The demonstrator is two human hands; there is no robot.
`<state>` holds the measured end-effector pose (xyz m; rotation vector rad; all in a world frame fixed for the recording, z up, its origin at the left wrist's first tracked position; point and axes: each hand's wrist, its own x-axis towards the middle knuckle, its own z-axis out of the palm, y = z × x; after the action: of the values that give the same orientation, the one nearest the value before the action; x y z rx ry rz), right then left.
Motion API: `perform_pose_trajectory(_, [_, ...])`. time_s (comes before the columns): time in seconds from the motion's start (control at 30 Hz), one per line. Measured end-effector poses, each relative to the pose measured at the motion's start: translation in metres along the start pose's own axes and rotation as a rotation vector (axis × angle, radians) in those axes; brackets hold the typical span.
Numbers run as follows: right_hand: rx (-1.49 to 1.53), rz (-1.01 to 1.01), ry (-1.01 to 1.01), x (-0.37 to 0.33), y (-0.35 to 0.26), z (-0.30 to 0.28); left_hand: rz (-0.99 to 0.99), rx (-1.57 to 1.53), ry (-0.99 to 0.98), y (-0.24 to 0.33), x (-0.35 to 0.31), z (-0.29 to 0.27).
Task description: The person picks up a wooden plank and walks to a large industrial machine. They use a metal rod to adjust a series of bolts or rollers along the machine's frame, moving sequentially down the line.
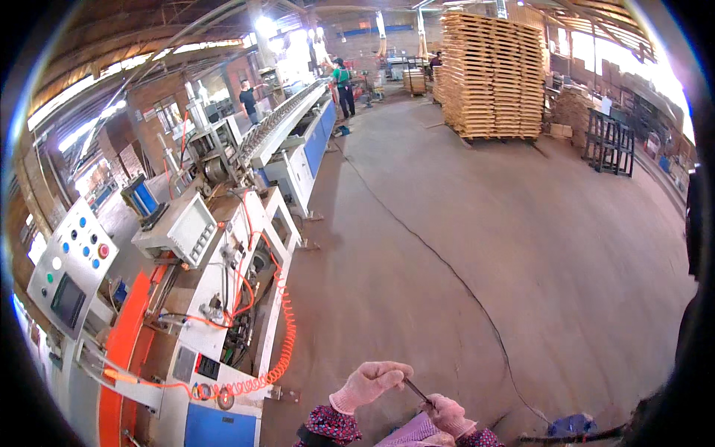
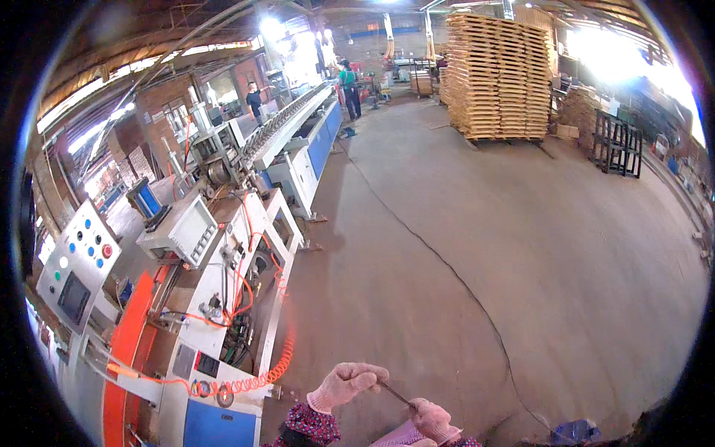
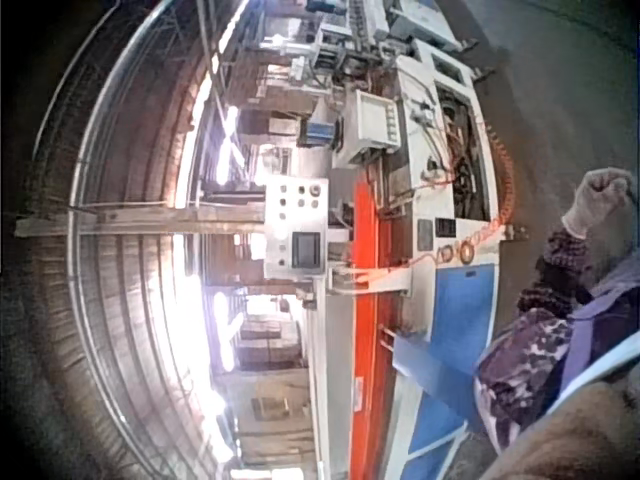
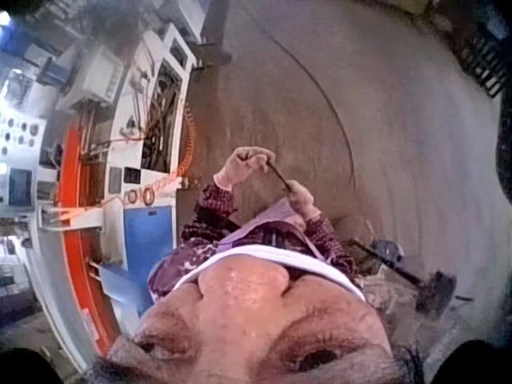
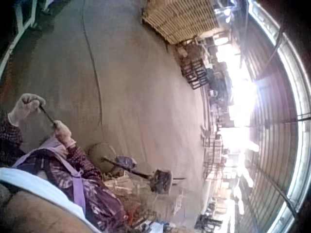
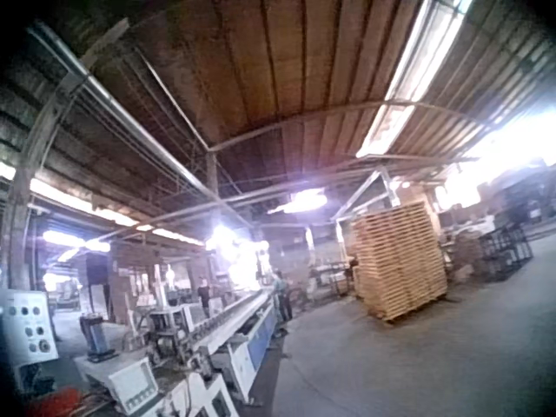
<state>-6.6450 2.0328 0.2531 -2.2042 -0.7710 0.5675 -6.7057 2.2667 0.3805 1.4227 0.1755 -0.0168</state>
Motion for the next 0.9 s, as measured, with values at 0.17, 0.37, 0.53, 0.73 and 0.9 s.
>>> perform_pose_trajectory(0.17, [0.036,-0.005,-0.129,0.125,0.013,-0.017,-0.102,-0.097,0.163,-0.002,0.088,-0.060])
perform_pose_trajectory(0.37, [0.058,-0.108,-0.357,0.295,0.021,-0.044,0.005,-0.061,0.501,0.015,0.200,-0.144])
perform_pose_trajectory(0.53, [0.223,-0.002,-0.562,0.429,-0.038,-0.110,0.051,-0.339,0.689,0.039,0.288,-0.211])
perform_pose_trajectory(0.73, [0.231,0.122,-0.656,0.576,-0.067,-0.141,0.117,-0.676,0.714,0.046,0.399,-0.294])
perform_pose_trajectory(0.9, [0.696,0.273,-0.560,0.691,-0.052,-0.106,0.052,-0.636,0.631,0.058,0.528,-0.391])
